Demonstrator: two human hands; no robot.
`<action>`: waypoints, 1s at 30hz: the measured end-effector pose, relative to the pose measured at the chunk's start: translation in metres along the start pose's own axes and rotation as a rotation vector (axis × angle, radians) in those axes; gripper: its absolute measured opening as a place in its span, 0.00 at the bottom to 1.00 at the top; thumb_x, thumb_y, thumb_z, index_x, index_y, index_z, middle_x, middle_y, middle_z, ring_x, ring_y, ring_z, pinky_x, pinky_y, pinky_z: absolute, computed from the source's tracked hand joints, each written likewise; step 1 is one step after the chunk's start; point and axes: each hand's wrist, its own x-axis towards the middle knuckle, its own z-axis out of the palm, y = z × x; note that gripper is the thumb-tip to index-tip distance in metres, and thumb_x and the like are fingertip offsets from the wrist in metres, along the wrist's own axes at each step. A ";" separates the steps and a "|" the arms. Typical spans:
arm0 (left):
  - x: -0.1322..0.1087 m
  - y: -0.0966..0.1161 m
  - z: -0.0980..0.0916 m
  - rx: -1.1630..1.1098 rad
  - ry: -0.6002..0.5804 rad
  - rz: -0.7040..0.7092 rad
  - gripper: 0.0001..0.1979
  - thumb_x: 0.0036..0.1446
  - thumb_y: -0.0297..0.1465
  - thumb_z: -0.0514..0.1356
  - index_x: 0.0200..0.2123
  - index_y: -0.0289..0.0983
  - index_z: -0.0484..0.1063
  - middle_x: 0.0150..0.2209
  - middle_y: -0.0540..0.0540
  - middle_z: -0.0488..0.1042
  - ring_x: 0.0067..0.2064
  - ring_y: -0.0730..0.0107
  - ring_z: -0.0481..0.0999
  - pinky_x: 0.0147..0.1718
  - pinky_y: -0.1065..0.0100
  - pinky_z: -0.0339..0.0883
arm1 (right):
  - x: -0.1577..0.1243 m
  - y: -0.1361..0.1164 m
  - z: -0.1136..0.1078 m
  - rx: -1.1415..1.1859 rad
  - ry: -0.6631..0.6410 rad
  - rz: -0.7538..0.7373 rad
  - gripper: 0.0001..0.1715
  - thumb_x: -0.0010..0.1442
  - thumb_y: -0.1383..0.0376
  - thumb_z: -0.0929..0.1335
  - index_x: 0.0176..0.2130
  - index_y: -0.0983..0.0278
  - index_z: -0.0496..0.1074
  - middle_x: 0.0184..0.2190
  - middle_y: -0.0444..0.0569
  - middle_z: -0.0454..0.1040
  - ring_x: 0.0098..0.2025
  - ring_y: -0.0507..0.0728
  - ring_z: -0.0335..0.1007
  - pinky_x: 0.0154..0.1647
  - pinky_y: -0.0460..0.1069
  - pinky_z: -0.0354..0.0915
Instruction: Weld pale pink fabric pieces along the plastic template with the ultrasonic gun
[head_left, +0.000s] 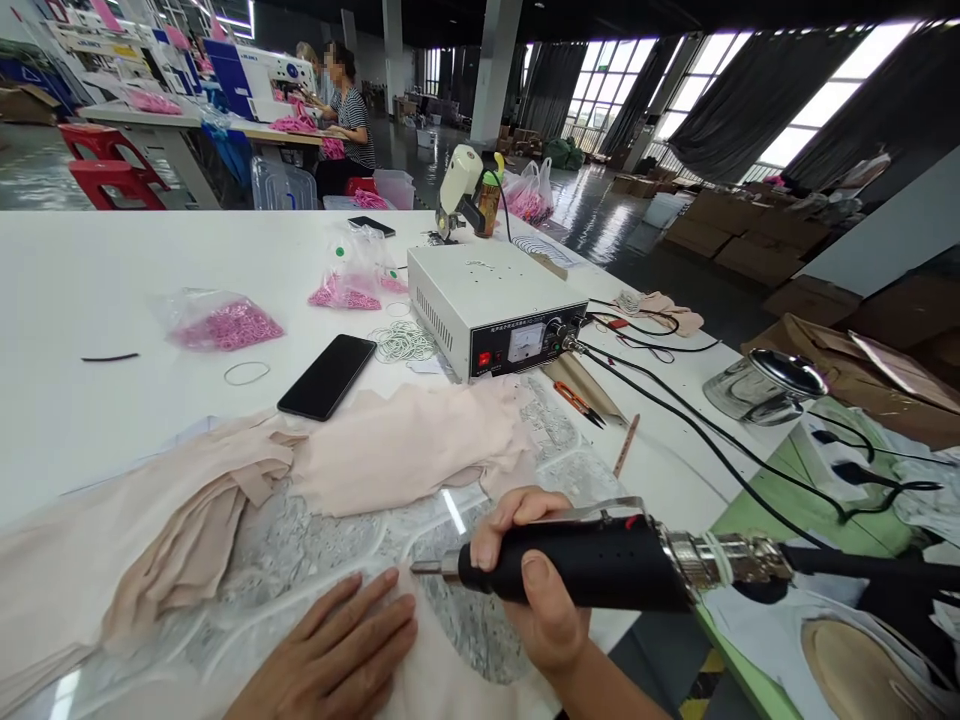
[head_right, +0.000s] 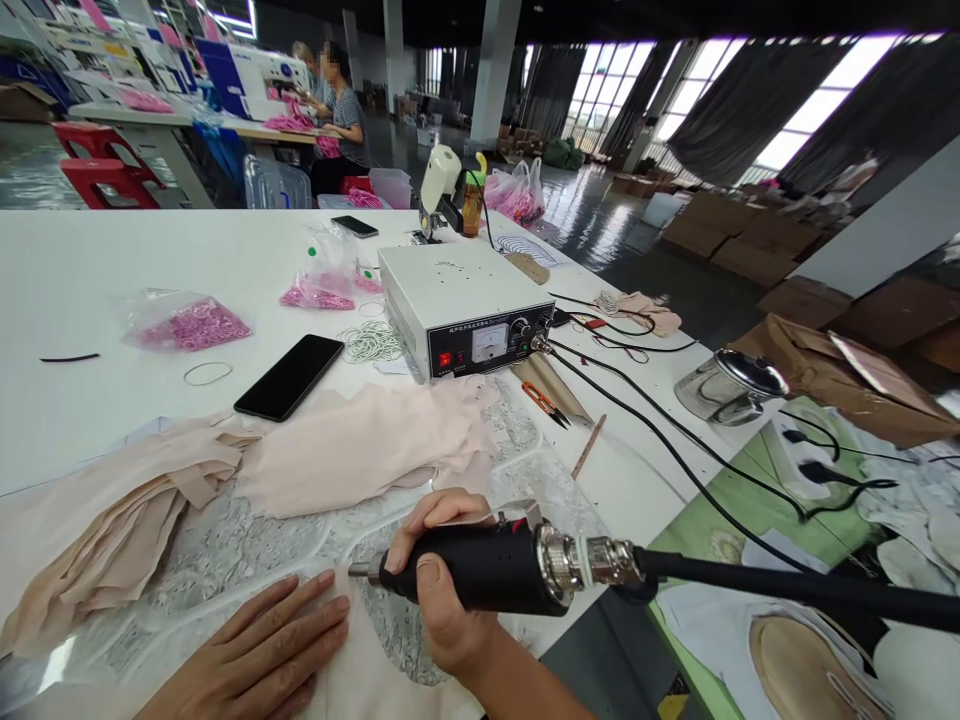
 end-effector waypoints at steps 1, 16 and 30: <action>0.000 0.000 0.000 0.002 -0.003 0.001 0.18 0.73 0.25 0.50 0.57 0.39 0.77 0.60 0.48 0.77 0.67 0.67 0.69 0.72 0.59 0.45 | -0.001 0.001 0.000 0.006 -0.008 0.004 0.08 0.67 0.56 0.69 0.44 0.55 0.69 0.37 0.42 0.68 0.26 0.50 0.72 0.30 0.50 0.71; 0.000 0.005 -0.003 -0.012 -0.008 -0.037 0.19 0.73 0.24 0.49 0.57 0.38 0.76 0.60 0.48 0.77 0.70 0.66 0.63 0.72 0.59 0.43 | -0.005 -0.003 -0.006 -0.021 -0.043 0.025 0.08 0.67 0.56 0.68 0.44 0.56 0.69 0.37 0.43 0.69 0.26 0.51 0.72 0.29 0.50 0.71; 0.003 -0.001 -0.009 0.037 -0.056 0.029 0.20 0.72 0.25 0.51 0.60 0.40 0.74 0.63 0.50 0.74 0.70 0.66 0.64 0.73 0.59 0.43 | -0.003 -0.006 -0.007 0.023 -0.036 0.015 0.08 0.67 0.57 0.69 0.44 0.57 0.69 0.37 0.43 0.69 0.26 0.50 0.72 0.29 0.49 0.71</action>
